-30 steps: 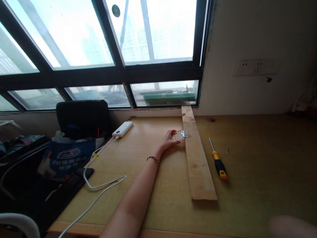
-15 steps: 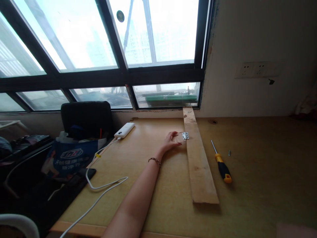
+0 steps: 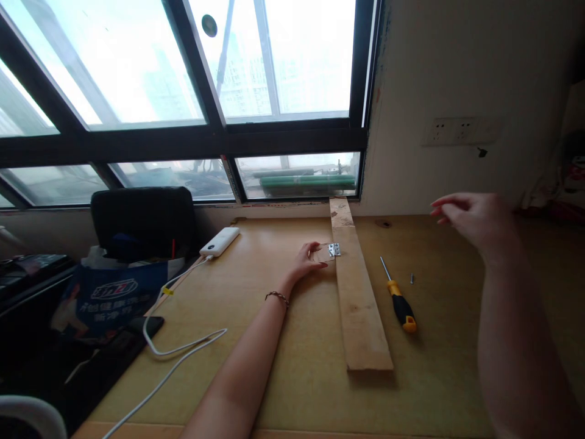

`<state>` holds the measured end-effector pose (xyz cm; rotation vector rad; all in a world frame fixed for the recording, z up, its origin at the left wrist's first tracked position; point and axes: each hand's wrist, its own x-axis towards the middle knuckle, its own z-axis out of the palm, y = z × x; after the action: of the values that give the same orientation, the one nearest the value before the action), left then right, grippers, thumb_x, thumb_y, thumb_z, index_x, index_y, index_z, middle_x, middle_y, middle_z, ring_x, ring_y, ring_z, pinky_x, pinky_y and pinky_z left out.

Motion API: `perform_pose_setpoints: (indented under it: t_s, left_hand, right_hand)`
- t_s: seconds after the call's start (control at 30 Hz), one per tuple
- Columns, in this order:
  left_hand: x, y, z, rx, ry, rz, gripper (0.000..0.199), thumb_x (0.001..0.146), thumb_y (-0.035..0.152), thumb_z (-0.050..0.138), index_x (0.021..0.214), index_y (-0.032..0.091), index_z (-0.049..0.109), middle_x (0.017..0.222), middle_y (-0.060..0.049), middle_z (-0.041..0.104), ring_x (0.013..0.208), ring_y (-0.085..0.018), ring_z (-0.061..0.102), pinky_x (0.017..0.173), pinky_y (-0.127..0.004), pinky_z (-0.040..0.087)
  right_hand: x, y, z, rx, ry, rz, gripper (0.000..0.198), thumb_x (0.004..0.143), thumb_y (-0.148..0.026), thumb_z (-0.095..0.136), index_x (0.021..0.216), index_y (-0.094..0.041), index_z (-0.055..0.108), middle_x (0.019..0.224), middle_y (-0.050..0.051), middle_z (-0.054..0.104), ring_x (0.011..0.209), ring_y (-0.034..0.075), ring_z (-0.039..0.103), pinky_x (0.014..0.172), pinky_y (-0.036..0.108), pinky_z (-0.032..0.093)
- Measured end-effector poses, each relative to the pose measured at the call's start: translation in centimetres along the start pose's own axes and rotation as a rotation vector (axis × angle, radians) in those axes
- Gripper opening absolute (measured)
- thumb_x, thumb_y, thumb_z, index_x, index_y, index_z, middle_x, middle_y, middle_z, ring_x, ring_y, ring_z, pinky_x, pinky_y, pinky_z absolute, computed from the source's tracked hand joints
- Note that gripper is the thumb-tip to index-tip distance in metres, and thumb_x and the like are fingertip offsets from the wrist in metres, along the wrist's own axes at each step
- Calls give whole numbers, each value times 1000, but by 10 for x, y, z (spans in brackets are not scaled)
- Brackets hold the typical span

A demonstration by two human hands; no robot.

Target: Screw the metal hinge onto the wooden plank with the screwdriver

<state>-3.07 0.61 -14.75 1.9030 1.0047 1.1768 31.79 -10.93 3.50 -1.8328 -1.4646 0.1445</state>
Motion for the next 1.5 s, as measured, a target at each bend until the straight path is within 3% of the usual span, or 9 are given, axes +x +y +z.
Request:
perform_pose_setpoints:
  t_s: [0.17,0.27,0.37,0.5,0.6,0.73,0.9,1.13,1.5]
  left_hand:
    - [0,5,0,1,1,-27,67,48,30,80,108,18,52,109,-7,52,104,-22,52,96,-40,39]
    - [0,5,0,-12,2,-34,68,47,30,81,108,18,52,110,-7,52,104,-23,52,96,-40,39]
    - [1,5,0,-21,12,-39,68,47,29,81,108,18,52,109,-8,52,104,-23,52,96,-40,39]
    - [1,6,0,-12,18,-43,69,46,29,81,107,17,54,109,-8,52,103,-23,52,95,-39,40]
    - [0,6,-1,-8,17,-45,69,46,29,81,107,17,53,109,-8,52,104,-23,52,95,-39,39]
    - [0,4,0,-18,11,-23,68,47,30,81,108,17,53,110,-8,52,104,-23,52,95,-38,40]
    - [0,2,0,-20,16,-25,69,47,29,81,108,17,52,110,-8,52,104,-23,52,95,-39,40]
    - [0,3,0,-35,8,-23,69,47,28,81,108,16,53,110,-8,52,104,-23,52,94,-38,40]
    - [2,-9,2,-14,2,-4,72,47,31,81,110,15,51,112,-9,52,104,-22,52,94,-37,40]
  right_hand:
    - [23,29,64,-235,-559,512,16,68,-21,66,63,-7,61,61,15,64,54,19,63,51,25,48]
    - [27,55,98,-349,-850,622,17,62,-20,70,57,-7,60,60,17,65,57,23,64,47,27,47]
    - [25,73,113,-399,-943,682,11,60,-13,68,55,-8,60,61,15,65,56,22,64,47,26,47]
    - [23,78,117,-408,-903,679,11,61,-5,62,52,-10,58,60,14,65,53,18,63,46,23,46]
    - [25,66,114,-349,-784,554,12,59,-6,62,49,-10,57,61,15,65,54,17,62,45,21,43]
    - [24,31,121,117,-574,180,7,62,-19,63,62,-11,64,69,10,68,63,14,62,48,17,41]
    - [-3,-15,168,594,-470,-108,25,61,-34,66,75,-14,68,79,9,70,70,17,63,56,23,46]
    - [-22,-16,216,543,-309,-216,23,63,-35,65,76,-17,71,73,6,70,68,20,63,59,27,46]
    - [-30,-30,206,176,-242,-400,19,75,-36,59,84,-25,71,79,3,69,69,17,60,61,26,41]
